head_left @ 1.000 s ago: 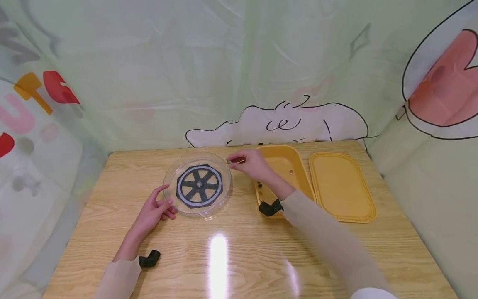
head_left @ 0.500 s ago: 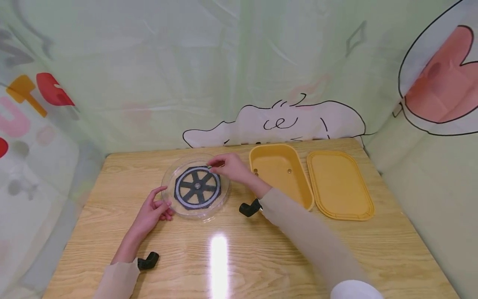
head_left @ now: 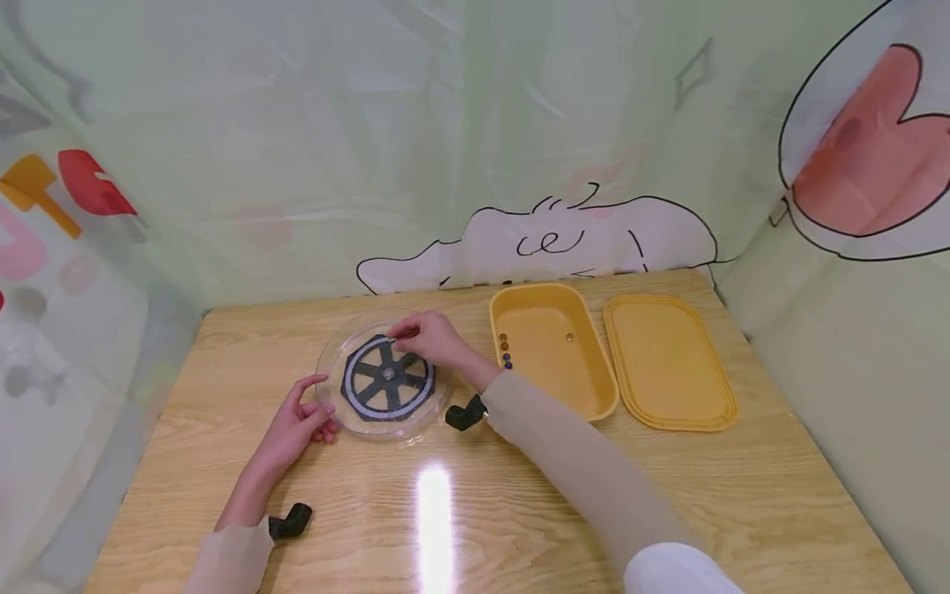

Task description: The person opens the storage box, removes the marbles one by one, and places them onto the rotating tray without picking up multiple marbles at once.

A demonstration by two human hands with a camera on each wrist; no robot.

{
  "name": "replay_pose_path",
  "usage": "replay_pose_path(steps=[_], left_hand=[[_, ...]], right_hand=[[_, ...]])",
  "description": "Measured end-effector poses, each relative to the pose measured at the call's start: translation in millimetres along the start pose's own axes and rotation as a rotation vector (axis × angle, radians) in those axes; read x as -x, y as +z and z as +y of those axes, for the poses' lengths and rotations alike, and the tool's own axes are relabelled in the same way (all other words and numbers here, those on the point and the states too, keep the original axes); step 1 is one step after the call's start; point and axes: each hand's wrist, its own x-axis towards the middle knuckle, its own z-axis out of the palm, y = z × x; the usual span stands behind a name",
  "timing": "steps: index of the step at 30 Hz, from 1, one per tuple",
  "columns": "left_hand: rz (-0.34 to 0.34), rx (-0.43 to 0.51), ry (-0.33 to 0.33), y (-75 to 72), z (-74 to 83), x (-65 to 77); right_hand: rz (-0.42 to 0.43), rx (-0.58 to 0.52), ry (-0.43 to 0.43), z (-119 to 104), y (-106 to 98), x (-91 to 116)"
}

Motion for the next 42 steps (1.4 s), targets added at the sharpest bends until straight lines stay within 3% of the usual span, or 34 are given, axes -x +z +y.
replay_pose_path(steps=[8, 15, 20, 25, 29, 37, 42], left_hand=[[0.001, -0.001, -0.003, -0.9, -1.2, 0.2], [-0.001, 0.008, -0.005, 0.2, -1.6, 0.2], [0.001, 0.001, -0.001, 0.8, -1.2, 0.1], [0.001, -0.004, 0.011, 0.3, -2.9, -0.1], [0.003, -0.005, 0.025, -0.2, -3.4, 0.3], [0.001, -0.009, 0.012, -0.6, -4.8, -0.2], [0.001, -0.002, -0.008, 1.1, 2.6, 2.6]], right_hand=[[-0.009, -0.026, 0.042, 6.1, 15.1, -11.8], [0.005, 0.05, 0.05, 5.3, 21.0, -13.6], [-0.011, -0.008, 0.059, 2.3, 18.5, -13.2], [-0.034, -0.063, 0.044, -1.9, 7.3, -9.9], [-0.017, -0.045, 0.029, -6.7, -5.6, -6.1], [0.038, -0.018, 0.022, -6.3, -35.3, 4.6], [0.102, -0.024, 0.03, -2.2, -58.2, 13.0]])
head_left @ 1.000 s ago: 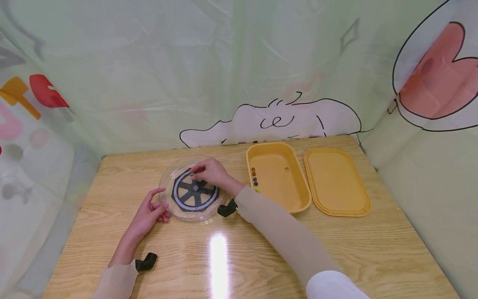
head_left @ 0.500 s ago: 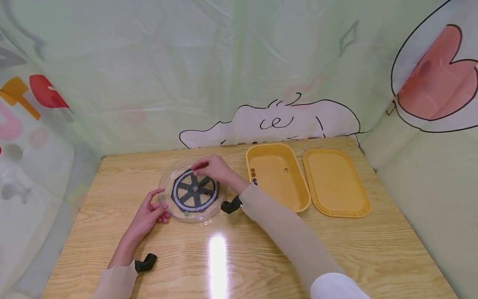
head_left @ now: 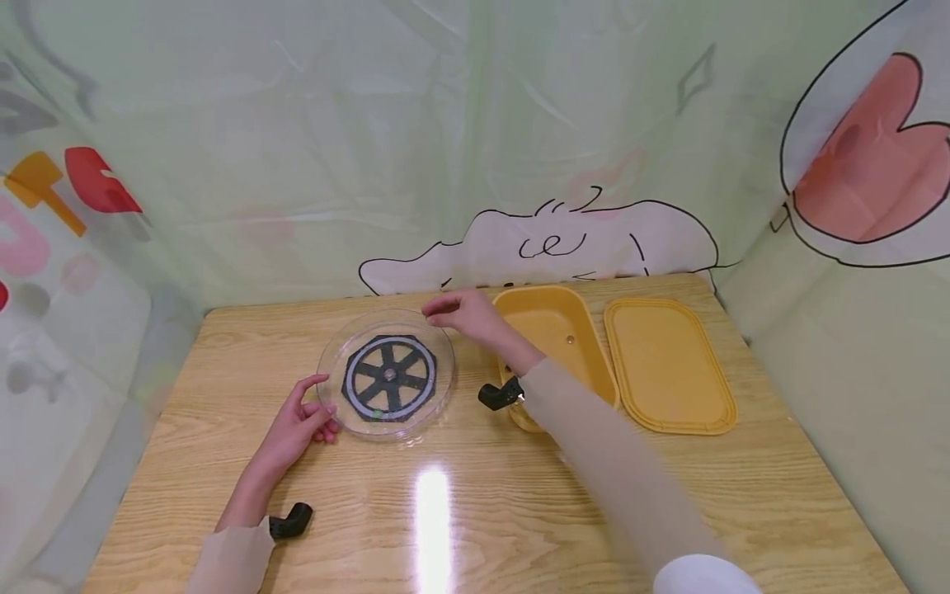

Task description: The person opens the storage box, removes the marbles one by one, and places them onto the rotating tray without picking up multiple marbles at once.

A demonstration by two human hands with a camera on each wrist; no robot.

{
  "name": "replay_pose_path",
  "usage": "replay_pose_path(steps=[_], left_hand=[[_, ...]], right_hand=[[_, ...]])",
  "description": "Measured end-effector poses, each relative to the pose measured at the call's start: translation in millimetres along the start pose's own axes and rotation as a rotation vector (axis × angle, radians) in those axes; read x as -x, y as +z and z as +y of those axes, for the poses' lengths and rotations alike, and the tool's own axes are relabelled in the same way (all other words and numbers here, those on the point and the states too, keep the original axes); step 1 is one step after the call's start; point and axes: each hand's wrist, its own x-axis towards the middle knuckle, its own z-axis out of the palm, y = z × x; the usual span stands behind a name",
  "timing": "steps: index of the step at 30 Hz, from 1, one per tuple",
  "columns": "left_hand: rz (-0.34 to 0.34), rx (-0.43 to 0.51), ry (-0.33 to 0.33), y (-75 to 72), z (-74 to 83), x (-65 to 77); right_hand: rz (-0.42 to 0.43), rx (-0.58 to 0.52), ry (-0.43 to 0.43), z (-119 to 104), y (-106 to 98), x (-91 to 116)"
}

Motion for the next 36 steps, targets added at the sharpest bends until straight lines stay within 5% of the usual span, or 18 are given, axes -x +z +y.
replay_pose_path(steps=[13, 25, 36], left_hand=[[0.002, -0.006, 0.012, -1.5, -4.8, -1.9], [-0.014, 0.018, 0.031, -2.1, -4.9, -3.3], [-0.011, 0.018, 0.031, -2.1, -4.9, -2.8]], right_hand=[[0.108, -0.047, 0.075, 30.3, -55.4, 15.1], [0.204, -0.016, 0.096, 68.2, -80.6, 28.4], [0.135, 0.124, 0.185, 85.5, -85.0, 32.8]])
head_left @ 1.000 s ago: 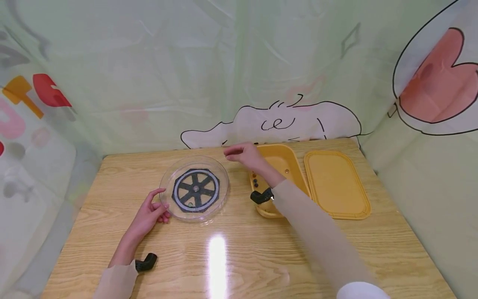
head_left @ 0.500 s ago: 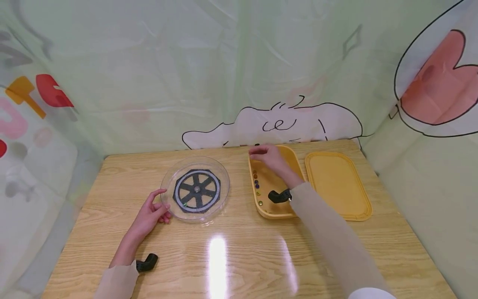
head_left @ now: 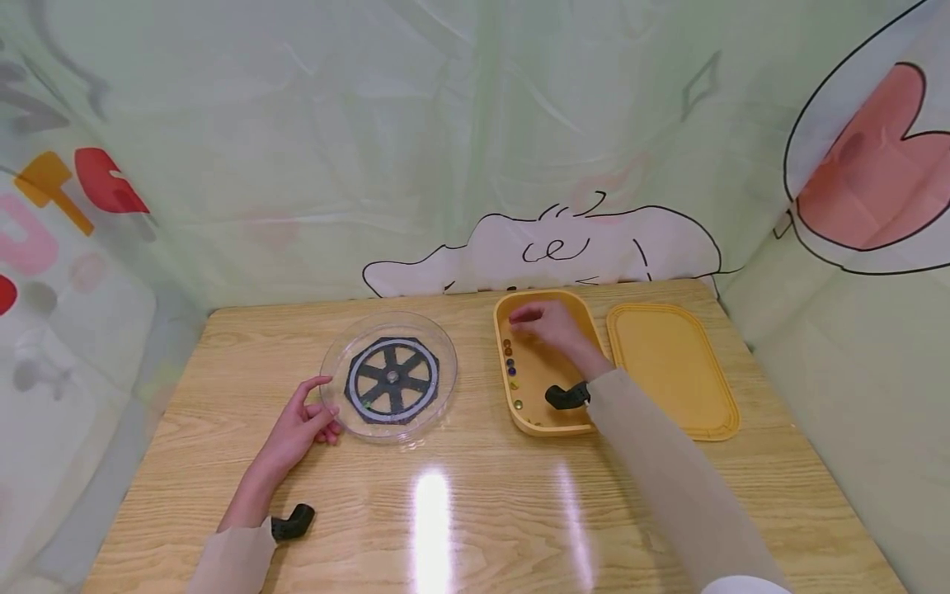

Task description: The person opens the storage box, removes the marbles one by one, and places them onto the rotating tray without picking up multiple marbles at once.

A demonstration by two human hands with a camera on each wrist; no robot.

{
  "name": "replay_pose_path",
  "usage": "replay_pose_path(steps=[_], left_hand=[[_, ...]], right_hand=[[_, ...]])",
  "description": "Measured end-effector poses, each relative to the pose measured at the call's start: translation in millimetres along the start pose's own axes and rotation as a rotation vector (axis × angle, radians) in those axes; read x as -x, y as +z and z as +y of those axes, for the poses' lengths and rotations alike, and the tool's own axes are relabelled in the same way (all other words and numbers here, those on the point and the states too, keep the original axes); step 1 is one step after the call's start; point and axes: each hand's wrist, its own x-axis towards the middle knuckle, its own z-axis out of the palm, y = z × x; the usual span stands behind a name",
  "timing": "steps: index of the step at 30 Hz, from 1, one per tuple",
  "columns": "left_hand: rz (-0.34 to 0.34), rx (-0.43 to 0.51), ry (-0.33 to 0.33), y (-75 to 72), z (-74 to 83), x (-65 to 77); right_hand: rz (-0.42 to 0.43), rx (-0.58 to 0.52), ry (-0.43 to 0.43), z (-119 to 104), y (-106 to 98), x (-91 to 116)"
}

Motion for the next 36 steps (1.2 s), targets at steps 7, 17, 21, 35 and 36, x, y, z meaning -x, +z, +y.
replay_pose_path(steps=[7, 17, 21, 35, 36], left_hand=[[0.003, -0.01, -0.004, -0.3, -0.5, 0.5], [0.007, -0.009, -0.015, -0.5, -1.8, -1.4], [0.009, -0.006, -0.013, -2.1, -2.6, -1.0], [0.022, -0.022, -0.041, -0.8, -1.8, -2.0], [0.021, -0.019, -0.04, -0.8, -2.1, -2.1]], right_hand=[[-0.083, 0.059, -0.004, 1.9, 3.4, -1.7], [-0.117, 0.092, -0.032, 9.7, 11.2, -6.7], [-0.124, 0.09, -0.044, 10.6, 14.2, -8.9], [-0.12, 0.132, -0.075, 10.7, 19.2, -10.3], [-0.117, 0.134, -0.076, 10.3, 19.2, -10.4]])
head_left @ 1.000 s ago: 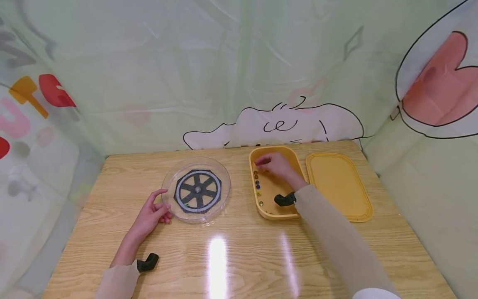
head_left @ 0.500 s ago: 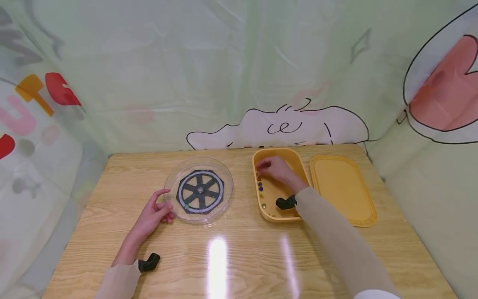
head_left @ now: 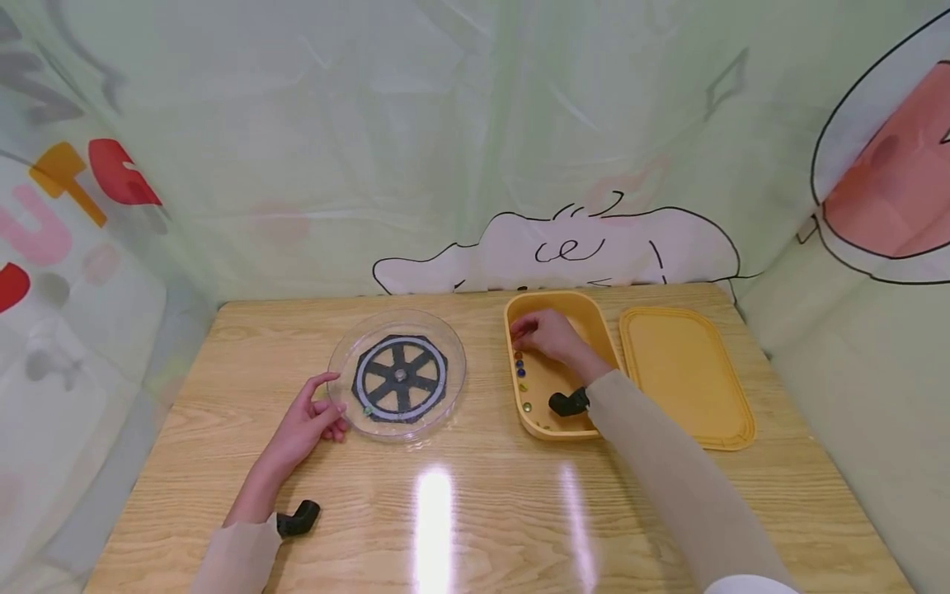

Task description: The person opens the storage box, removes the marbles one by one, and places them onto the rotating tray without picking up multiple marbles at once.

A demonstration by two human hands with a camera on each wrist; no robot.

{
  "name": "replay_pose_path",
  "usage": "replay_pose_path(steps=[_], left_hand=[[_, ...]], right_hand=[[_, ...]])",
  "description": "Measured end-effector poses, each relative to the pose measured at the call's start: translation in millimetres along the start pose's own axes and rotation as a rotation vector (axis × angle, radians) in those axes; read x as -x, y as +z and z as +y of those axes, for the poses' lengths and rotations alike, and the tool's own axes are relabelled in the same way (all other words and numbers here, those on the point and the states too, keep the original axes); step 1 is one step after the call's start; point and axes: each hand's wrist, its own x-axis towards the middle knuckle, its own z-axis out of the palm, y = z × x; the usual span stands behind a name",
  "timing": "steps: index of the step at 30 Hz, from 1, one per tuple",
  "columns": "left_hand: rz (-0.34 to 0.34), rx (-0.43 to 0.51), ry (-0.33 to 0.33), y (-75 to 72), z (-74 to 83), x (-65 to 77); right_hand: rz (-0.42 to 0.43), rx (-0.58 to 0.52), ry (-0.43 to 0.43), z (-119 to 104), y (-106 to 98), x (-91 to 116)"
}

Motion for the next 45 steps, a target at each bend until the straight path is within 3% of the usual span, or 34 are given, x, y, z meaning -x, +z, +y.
replay_pose_path(steps=[12, 30, 36, 41, 45], left_hand=[[-0.007, 0.017, 0.029, 0.0, 1.3, 0.6], [-0.002, 0.016, 0.018, 1.2, 0.8, 1.5], [0.005, 0.016, 0.015, 1.4, 2.3, 2.2], [-0.001, 0.02, 0.019, 2.1, 3.4, 3.5], [-0.002, 0.018, 0.019, 1.7, 3.1, 4.1]], right_hand=[[-0.005, -0.009, 0.035, -4.2, -12.3, 1.1], [0.094, -0.005, 0.02, -28.9, -42.5, 19.3], [0.094, -0.024, -0.027, -43.6, -39.7, 26.0], [0.065, -0.078, -0.1, -54.6, -29.3, 29.1], [0.052, -0.076, -0.108, -67.6, -19.5, 31.9]])
